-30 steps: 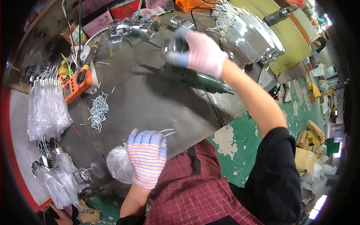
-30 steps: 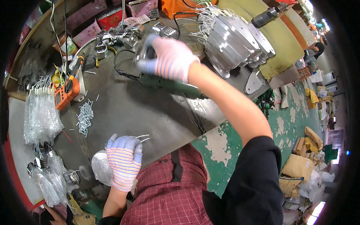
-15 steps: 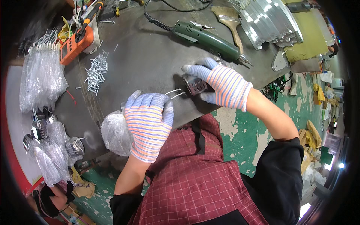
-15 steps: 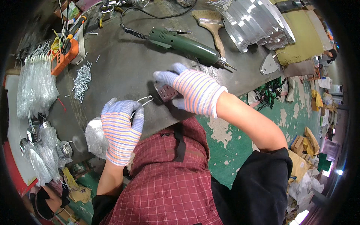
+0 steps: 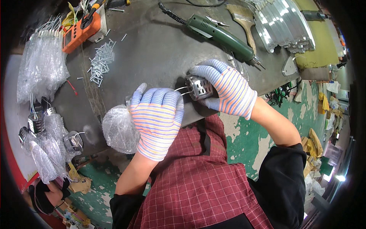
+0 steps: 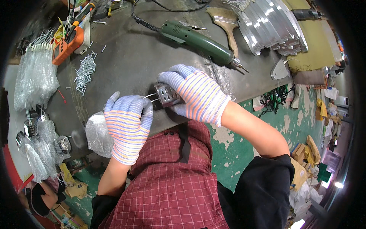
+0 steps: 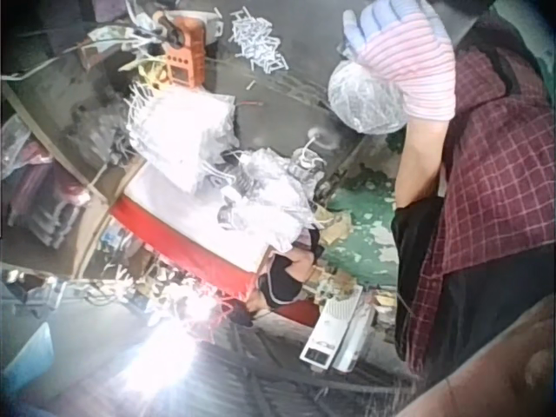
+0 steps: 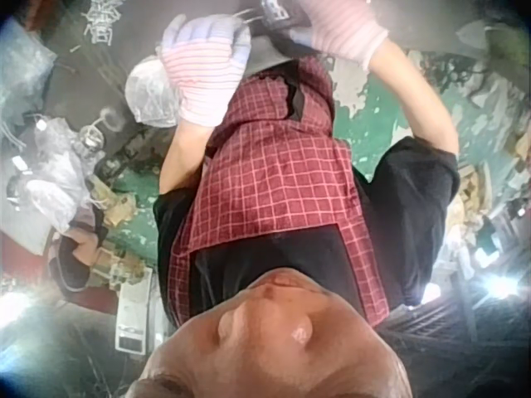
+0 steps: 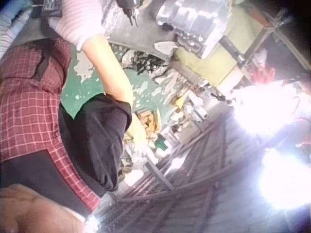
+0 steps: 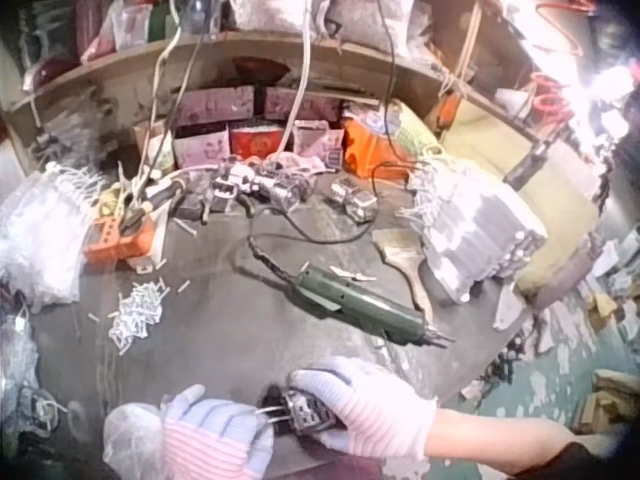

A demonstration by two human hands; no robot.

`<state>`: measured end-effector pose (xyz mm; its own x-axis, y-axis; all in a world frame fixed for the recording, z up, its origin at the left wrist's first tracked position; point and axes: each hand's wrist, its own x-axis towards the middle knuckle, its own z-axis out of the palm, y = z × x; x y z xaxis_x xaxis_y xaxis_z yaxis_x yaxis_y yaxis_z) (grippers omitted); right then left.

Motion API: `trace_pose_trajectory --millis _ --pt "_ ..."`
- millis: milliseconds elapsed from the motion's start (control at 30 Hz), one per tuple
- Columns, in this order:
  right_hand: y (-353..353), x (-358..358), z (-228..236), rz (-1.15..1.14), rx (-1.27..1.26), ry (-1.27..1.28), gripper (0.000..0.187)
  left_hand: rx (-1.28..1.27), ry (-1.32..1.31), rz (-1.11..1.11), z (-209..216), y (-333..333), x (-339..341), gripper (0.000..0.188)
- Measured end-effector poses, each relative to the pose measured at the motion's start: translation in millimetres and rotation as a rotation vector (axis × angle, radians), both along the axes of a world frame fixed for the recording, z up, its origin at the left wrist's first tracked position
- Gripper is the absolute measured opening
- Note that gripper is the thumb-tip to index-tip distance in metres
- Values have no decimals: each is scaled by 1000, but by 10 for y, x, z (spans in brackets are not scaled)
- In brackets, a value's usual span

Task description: Assemble electrical lighting components using a powered screwdriver.

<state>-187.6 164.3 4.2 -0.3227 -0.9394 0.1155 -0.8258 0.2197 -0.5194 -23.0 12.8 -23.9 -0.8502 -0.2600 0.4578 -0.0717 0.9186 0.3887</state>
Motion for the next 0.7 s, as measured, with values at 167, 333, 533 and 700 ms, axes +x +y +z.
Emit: trace_pose_trajectory --millis 167,333,533,700 --pt "-168 96 11 113 38 141 63 11 -118 3 78 0 91 25" --pt "-335 159 6 176 41 221 61 -50 -227 50 281 -204 485 52" --pt "-535 212 -9 255 27 243 61 -1 -213 86 46 -352 795 73" --pt "-674 329 -42 309 42 156 62 10 -133 68 -49 -389 804 72"
